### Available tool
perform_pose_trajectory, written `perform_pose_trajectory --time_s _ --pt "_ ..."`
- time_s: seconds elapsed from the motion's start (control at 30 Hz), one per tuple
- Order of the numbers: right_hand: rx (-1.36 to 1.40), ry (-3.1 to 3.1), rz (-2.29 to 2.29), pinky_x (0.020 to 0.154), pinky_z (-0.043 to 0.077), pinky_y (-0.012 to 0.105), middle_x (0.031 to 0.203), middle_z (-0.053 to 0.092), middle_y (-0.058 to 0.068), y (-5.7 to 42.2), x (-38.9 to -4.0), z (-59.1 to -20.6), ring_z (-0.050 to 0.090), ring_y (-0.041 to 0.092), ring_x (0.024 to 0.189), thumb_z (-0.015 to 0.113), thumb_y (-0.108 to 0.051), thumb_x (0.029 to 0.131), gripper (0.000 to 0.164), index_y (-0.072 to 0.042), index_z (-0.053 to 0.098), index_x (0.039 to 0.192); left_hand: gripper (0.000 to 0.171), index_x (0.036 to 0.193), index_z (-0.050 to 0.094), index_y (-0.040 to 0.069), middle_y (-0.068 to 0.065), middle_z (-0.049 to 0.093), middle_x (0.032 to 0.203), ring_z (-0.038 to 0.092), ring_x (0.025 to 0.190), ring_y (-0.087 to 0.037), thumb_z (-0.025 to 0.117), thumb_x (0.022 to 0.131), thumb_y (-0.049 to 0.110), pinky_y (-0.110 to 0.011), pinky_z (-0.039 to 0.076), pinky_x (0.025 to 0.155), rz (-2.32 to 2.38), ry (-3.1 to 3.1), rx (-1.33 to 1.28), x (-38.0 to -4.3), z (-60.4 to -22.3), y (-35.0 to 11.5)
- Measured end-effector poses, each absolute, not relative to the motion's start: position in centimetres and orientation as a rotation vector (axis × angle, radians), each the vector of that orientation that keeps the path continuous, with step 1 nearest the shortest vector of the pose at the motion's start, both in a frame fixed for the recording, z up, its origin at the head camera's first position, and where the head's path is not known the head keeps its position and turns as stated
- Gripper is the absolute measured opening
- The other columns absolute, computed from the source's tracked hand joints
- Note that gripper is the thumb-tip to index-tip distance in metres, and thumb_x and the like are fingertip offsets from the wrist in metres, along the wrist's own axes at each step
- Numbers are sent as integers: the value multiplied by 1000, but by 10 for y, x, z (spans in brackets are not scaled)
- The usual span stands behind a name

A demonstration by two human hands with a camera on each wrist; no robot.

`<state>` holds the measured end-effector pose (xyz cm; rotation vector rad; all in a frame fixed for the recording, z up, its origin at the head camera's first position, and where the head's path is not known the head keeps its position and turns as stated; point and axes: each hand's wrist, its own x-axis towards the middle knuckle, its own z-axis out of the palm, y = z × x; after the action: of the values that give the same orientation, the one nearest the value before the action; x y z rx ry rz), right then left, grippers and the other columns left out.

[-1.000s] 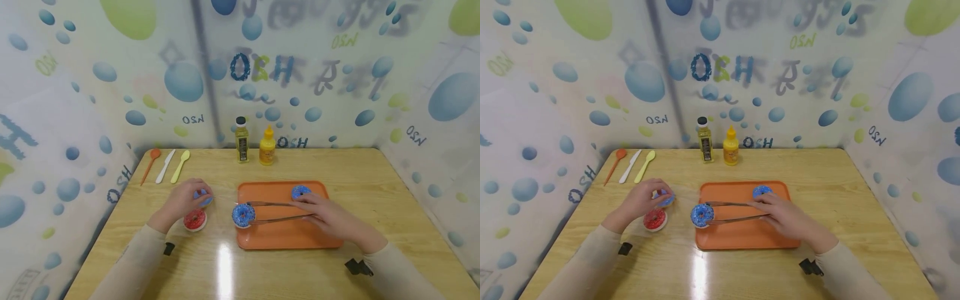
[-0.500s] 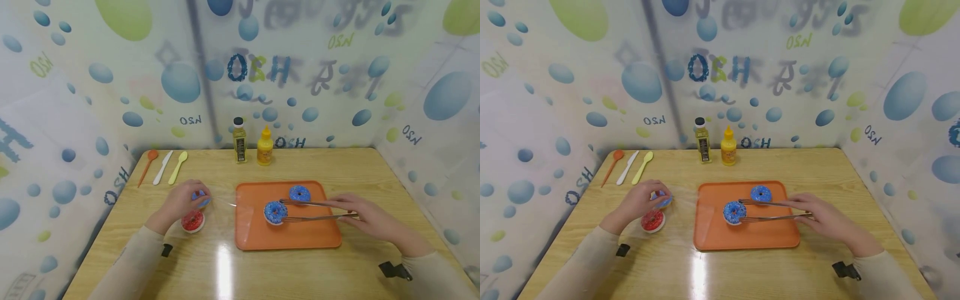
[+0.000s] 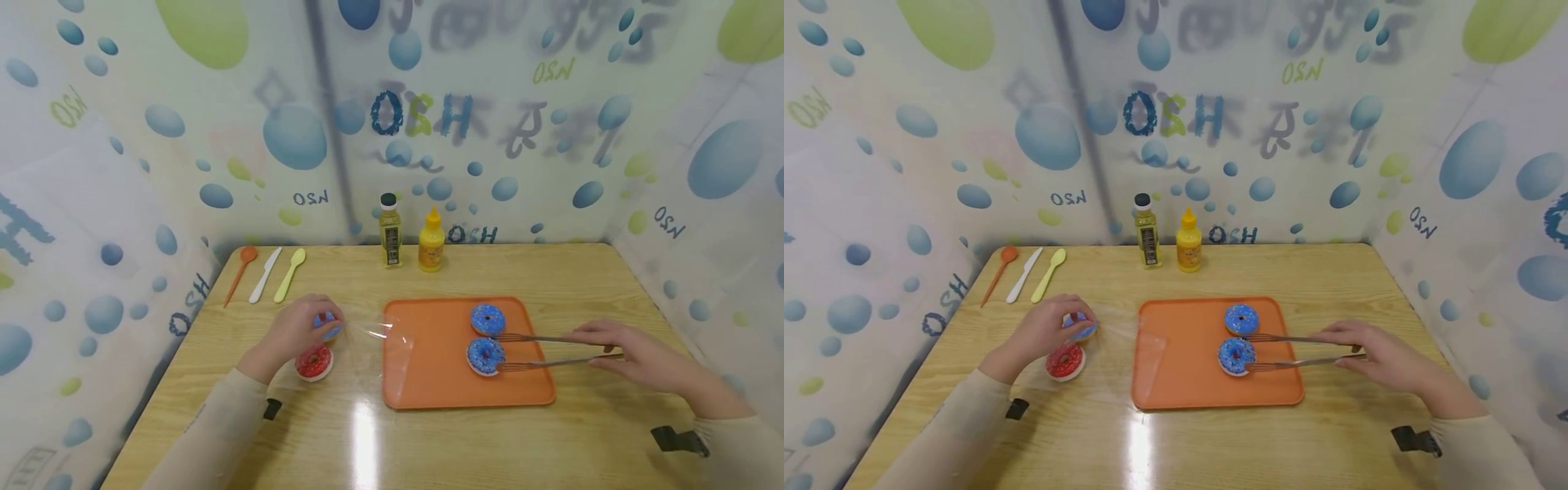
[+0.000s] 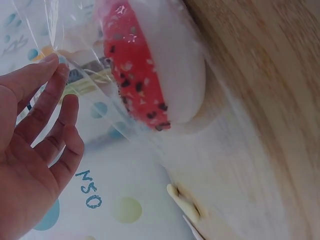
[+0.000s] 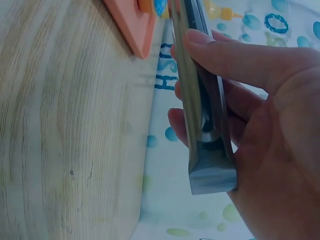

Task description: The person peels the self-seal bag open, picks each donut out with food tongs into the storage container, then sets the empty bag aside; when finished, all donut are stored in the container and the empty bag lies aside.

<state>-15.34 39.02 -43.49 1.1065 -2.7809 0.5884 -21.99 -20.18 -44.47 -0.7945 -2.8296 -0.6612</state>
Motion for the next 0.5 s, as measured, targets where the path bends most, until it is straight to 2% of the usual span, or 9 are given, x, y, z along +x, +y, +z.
perform_pose_trajectory --time_s 0.17,0.5 --pt "1109 -2787 596 78 54 22 125 69 -2 398 -154 -438 59 -1 112 85 -5 81 61 -20 67 138 5 92 76 24 10 71 94 62 82 -10 79 92 20 -29 52 71 -671 -2828 -790 -219 -445 -202" --pt "1142 -2803 583 80 54 21 126 69 -2 403 -157 -440 59 -1 113 87 -7 79 63 -18 67 138 6 93 76 25 11 70 94 63 82 -9 80 92 21 -30 53 71 -664 -2823 -795 -220 -447 -203"
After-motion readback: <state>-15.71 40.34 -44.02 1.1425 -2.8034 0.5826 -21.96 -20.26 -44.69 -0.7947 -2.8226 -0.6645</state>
